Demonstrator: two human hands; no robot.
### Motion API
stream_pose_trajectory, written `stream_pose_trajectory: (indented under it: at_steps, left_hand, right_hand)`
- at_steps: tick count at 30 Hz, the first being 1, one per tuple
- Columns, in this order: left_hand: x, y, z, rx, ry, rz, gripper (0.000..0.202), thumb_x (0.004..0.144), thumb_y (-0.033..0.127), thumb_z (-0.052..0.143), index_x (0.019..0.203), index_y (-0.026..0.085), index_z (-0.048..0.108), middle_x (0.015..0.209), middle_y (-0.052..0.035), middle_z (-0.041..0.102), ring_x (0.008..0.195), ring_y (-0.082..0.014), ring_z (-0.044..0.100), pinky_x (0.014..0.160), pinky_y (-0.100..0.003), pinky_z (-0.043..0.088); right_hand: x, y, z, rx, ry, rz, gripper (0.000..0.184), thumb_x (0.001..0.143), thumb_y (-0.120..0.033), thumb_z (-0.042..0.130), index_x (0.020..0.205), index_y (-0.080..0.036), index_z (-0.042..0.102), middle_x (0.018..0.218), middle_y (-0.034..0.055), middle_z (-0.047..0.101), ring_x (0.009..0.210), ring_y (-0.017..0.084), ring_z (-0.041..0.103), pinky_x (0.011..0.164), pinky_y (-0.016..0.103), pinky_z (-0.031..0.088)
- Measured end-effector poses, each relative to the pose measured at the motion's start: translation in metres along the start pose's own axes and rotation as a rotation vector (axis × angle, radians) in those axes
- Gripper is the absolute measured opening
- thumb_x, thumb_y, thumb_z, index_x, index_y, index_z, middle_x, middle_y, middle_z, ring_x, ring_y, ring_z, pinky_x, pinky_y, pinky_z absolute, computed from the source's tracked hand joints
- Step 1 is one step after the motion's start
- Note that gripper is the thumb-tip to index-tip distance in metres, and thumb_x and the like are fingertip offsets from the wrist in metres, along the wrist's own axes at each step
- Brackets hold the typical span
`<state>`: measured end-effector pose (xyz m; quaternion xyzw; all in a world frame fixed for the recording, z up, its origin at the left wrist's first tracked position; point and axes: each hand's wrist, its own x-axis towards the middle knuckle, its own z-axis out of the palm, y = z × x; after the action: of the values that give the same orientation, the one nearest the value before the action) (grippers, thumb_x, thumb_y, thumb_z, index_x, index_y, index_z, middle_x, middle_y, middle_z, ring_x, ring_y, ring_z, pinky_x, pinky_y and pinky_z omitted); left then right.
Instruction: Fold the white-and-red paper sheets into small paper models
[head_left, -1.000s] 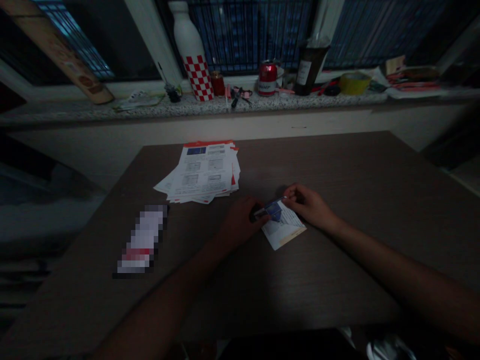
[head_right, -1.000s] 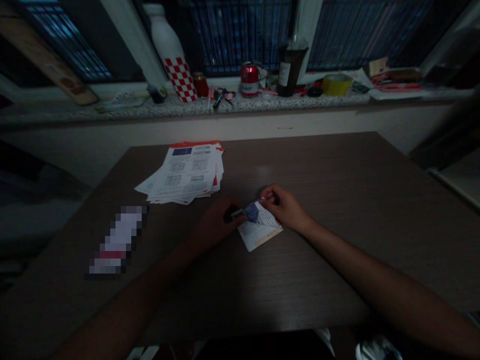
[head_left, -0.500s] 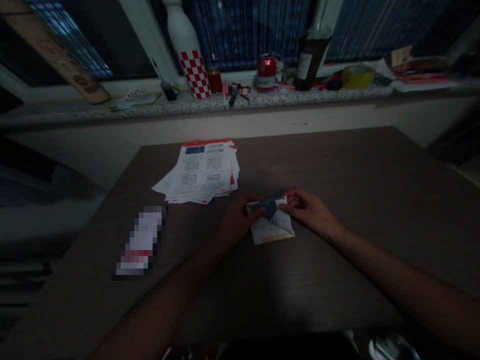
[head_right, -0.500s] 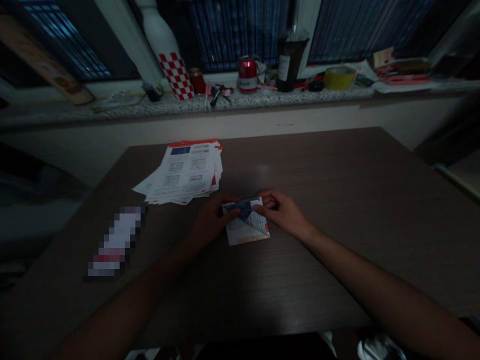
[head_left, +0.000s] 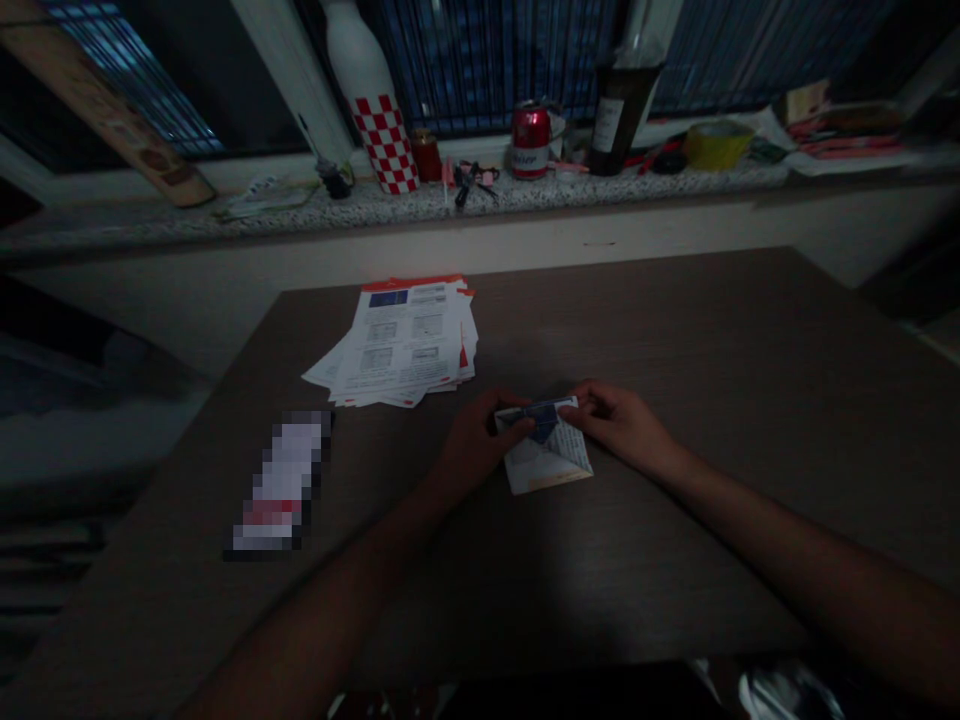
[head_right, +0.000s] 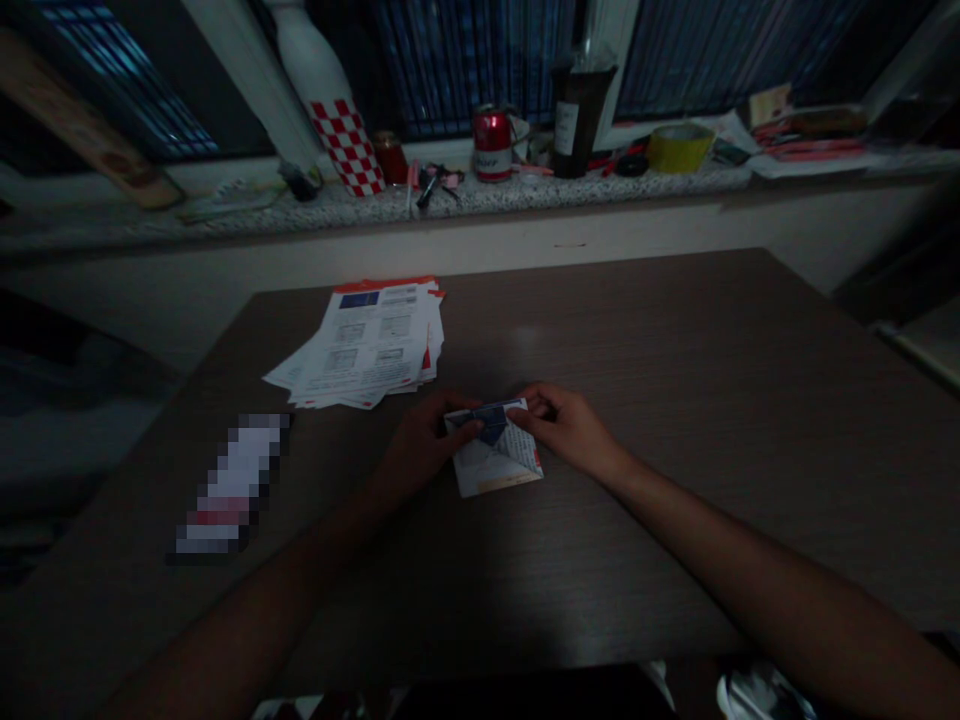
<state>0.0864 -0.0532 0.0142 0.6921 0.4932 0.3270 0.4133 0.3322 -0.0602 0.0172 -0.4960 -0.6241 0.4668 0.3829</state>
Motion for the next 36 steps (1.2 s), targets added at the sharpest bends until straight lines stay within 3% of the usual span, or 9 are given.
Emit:
stream_pose_trajectory:
  at_steps: [12, 22, 27, 36]
  left_hand:
    - [0.0, 0.003, 0.0, -0.033, 0.009, 0.003, 0.023, 0.09, 0.039, 0.078, 0.107, 0.023, 0.075, 0.101, -0.0039, 0.078, 0.087, -0.0227, 0.073, 0.072, -0.033, 0.055]
    - [-0.001, 0.003, 0.0, -0.095, 0.013, 0.031, 0.029, 0.091, 0.038, 0.077, 0.117, 0.025, 0.075, 0.111, -0.005, 0.077, 0.096, -0.0232, 0.072, 0.082, -0.036, 0.057]
    - [-0.001, 0.001, -0.002, -0.193, 0.005, 0.029, 0.03, 0.092, 0.038, 0.076, 0.118, 0.023, 0.073, 0.102, -0.0042, 0.074, 0.091, -0.0222, 0.071, 0.08, -0.035, 0.057]
    - [0.001, -0.007, -0.002, -0.147, 0.015, -0.018, 0.033, 0.094, 0.047, 0.073, 0.117, 0.023, 0.073, 0.092, -0.0032, 0.072, 0.083, -0.0209, 0.069, 0.073, -0.033, 0.055]
  right_hand:
    - [0.0, 0.004, 0.001, -0.032, 0.02, -0.037, 0.041, 0.091, -0.064, 0.071, 0.091, -0.023, 0.072, 0.073, 0.0017, 0.066, 0.066, 0.019, 0.06, 0.059, 0.031, 0.046]
    - [-0.001, 0.0, -0.003, -0.035, 0.029, -0.038, 0.035, 0.094, -0.057, 0.071, 0.092, -0.022, 0.074, 0.074, 0.0022, 0.068, 0.067, 0.019, 0.062, 0.061, 0.032, 0.048]
    - [0.001, 0.001, -0.01, -0.073, 0.053, -0.029, 0.037, 0.095, -0.059, 0.068, 0.09, -0.023, 0.075, 0.076, 0.0033, 0.069, 0.068, 0.02, 0.061, 0.06, 0.032, 0.048]
    - [0.0, 0.004, -0.009, -0.062, 0.063, -0.035, 0.035, 0.095, -0.058, 0.07, 0.093, -0.023, 0.073, 0.076, 0.0023, 0.068, 0.069, 0.02, 0.062, 0.061, 0.032, 0.048]
